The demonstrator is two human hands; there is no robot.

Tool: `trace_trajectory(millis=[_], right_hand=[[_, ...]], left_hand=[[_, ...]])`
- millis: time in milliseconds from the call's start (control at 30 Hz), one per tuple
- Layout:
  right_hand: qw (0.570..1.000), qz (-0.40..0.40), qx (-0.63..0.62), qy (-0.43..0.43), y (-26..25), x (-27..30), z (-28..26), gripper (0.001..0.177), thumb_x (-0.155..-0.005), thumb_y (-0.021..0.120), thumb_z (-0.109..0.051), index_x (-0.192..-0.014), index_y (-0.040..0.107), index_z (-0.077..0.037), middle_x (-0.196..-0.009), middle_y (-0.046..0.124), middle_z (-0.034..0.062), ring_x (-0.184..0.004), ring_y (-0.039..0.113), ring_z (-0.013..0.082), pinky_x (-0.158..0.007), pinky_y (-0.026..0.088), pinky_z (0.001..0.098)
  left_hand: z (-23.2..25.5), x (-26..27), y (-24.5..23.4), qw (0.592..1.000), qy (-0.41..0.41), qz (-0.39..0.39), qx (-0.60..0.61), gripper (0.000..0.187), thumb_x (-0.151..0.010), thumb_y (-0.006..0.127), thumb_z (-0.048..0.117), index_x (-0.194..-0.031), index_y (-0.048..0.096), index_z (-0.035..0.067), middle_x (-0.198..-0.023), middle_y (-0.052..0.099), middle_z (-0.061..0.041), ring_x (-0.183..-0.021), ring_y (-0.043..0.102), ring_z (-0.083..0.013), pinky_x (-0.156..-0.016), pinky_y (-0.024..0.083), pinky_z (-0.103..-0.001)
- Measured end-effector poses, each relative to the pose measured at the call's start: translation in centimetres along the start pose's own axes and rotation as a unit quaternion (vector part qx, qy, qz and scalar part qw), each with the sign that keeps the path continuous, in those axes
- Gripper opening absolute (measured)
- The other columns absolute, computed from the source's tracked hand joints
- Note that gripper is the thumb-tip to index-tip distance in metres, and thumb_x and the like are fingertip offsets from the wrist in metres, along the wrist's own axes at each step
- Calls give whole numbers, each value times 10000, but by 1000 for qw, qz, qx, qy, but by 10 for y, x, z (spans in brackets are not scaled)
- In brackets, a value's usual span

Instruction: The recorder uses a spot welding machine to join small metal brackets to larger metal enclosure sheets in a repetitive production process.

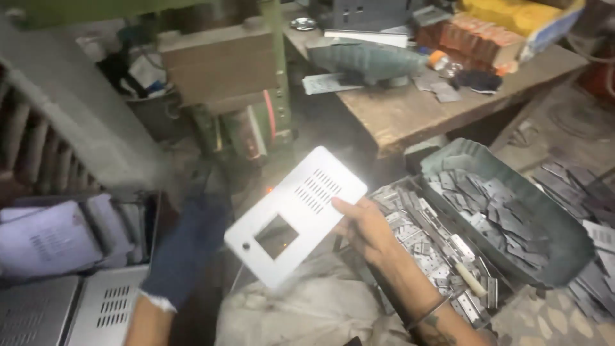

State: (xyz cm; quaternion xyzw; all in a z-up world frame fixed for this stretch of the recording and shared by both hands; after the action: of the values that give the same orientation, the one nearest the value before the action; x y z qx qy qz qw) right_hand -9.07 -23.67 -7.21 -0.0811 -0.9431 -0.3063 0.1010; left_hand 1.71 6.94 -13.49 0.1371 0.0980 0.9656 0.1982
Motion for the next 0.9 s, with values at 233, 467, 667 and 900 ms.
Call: trace_trajectory(millis=[233, 467, 667, 900], right_hand=[[993, 8, -76, -90, -15, -5, -17, 505, -916, 667, -112, -1396, 545, -13, -1328, 665, 116, -1166, 674, 242, -979, 576, 415], [862, -48, 486, -135, -101, -23, -55, 477, -847, 653, -100, -1324, 644, -109, -1176, 776, 76, -1098, 746, 209, -927, 622, 376], [642, 395, 642, -138, -341, -68, -109, 353, -931, 699, -358, -1132, 751, -72, -1067, 748, 180, -1022, 715, 373, -931, 548, 487], [507, 417, 753, -45, -386, -58, -109, 568, -797, 781, -552, -1110, 753, -79, -1174, 676, 214, -1079, 657, 388, -897, 553, 489]], left_hand=[[10, 61, 120, 987, -26, 84, 132, 377, -963, 587, 173, -1260, 610, -58, -1200, 656, -138, -1061, 688, -237, -905, 607, -405], [-27, 53, 79, 985, -13, 149, 82, 412, -1001, 570, 199, -1280, 569, -104, -1175, 631, -206, -1052, 654, -313, -873, 593, -425], [-31, 60, 54, 964, -74, 230, 113, 535, -1001, 539, 236, -1446, 492, -56, -1297, 608, -188, -1141, 639, -289, -907, 575, -399], [-34, 59, 53, 957, -116, 238, 118, 555, -965, 551, 250, -1487, 446, 96, -1347, 613, -132, -1174, 638, -277, -894, 558, -416]])
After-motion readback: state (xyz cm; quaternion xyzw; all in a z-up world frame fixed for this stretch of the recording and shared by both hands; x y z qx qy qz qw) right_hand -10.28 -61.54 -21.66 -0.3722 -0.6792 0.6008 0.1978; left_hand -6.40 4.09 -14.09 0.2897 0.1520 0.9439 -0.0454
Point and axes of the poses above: each hand's wrist, its own x-axis away from the middle knuckle, its own y-axis out of the palm, z = x × y, the point moved 6 cm from there along -x, towards the middle knuckle
